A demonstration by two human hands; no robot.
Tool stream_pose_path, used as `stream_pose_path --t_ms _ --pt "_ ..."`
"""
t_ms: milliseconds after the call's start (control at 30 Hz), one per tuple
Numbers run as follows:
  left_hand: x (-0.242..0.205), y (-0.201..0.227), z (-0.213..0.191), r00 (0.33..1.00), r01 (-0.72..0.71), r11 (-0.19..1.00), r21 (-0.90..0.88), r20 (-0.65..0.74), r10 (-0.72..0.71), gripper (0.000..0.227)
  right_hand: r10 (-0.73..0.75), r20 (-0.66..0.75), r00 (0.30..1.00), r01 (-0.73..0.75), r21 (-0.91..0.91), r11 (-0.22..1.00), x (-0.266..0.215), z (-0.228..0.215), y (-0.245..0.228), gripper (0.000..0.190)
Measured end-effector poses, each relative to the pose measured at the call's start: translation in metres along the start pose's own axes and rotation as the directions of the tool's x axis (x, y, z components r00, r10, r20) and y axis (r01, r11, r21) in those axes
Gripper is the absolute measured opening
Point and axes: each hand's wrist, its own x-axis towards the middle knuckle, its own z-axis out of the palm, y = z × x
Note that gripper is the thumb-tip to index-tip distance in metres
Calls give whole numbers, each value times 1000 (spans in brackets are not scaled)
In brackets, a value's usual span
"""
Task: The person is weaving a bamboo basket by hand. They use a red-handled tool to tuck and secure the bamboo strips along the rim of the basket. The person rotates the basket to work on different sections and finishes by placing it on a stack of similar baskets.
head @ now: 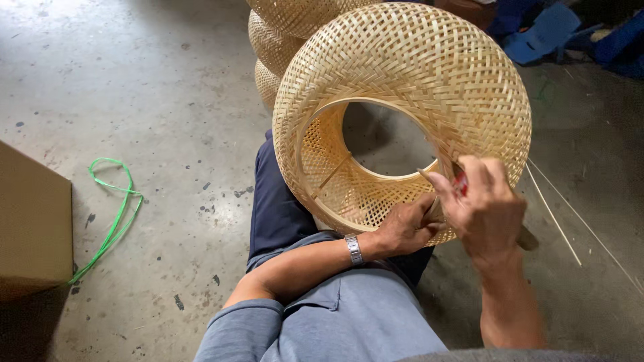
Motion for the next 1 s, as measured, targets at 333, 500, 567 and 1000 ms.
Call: stream_pose_path --t_ms 333,500,567,1000 --pt "0 6 -68 961 -169 985 -28 220 171 53 -37 127 991 48 -82 995 28 20 -4 20" --pt "31 4 -119 977 -92 625 -775 -190 -92 70 -62 119 991 66 -31 997 18 9 -12 22" --pt "46 7 -118 972 -195 410 -891 -232 -43 57 -64 146 987 72 -52 996 23 10 -13 23" --pt "71 35 -90 933 -267 362 -893 -334 -135 24 -278 411 868 398 -243 885 81 -63 12 60"
